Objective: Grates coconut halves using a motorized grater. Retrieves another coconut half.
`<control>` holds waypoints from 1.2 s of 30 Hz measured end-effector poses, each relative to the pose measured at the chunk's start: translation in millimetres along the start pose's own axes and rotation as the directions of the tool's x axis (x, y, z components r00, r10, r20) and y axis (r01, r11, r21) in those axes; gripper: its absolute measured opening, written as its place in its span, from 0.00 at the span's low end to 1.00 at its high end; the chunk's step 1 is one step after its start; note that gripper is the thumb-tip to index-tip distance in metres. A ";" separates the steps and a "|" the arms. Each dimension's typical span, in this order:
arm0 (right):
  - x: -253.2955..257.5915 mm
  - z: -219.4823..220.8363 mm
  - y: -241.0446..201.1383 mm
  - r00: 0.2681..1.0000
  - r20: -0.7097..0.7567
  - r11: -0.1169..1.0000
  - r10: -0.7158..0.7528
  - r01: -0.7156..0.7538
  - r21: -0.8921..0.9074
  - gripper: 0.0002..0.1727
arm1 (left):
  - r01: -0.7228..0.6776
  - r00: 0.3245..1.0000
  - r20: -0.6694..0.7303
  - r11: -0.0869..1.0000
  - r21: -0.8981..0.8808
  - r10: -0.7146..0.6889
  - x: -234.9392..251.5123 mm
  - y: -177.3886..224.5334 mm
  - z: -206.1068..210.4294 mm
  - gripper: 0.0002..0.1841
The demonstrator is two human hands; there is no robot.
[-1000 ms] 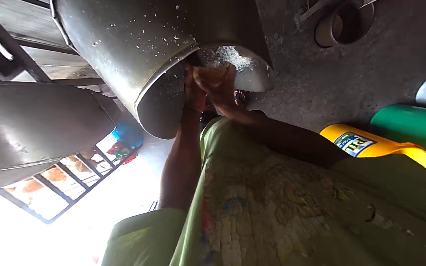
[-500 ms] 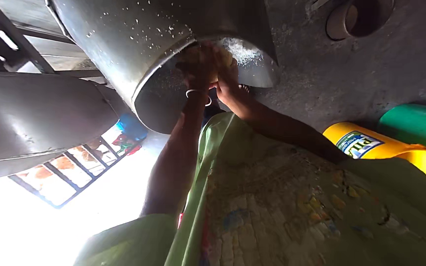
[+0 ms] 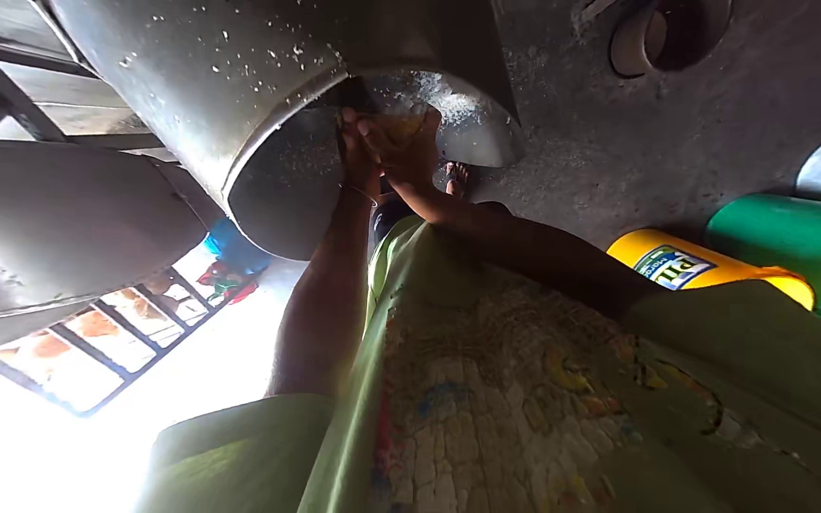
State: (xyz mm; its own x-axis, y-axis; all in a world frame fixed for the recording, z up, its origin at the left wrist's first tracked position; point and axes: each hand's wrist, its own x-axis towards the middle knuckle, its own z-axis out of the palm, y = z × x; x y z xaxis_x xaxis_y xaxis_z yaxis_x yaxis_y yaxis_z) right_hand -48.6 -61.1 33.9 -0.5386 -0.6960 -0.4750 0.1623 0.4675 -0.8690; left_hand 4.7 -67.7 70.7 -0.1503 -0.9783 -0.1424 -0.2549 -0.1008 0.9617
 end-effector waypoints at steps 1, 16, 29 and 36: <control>-3.0 -4.1 -3.9 1.000 0.029 1.000 0.012 -0.011 -0.022 0.62 | 0.046 0.999 0.015 0.970 -0.241 -0.043 5.8 -45.6 -4.3 0.25; 10.4 -9.6 -24.5 0.885 0.222 0.833 0.410 -0.462 0.304 0.43 | 0.707 0.687 -0.237 0.707 0.003 -0.687 33.6 1.9 5.9 0.40; 2.7 -3.3 14.3 0.995 0.042 0.993 -0.089 0.092 -0.075 0.65 | 0.274 0.953 0.016 0.832 -0.482 -0.304 15.8 -70.1 -5.1 0.25; -8.9 -38.6 14.7 0.949 0.309 0.998 -0.066 0.059 0.031 0.62 | 0.406 0.860 0.093 0.563 -0.720 -0.502 7.2 -36.3 -18.6 0.42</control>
State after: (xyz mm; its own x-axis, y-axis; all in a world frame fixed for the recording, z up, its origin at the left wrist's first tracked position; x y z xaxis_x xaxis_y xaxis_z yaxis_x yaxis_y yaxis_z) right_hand -73.4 -27.0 30.8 -0.2660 -0.8596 -0.4363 0.1555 0.4084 -0.8994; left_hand 30.7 -74.4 39.1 -0.0903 -0.7741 -0.6266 0.4836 -0.5841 0.6519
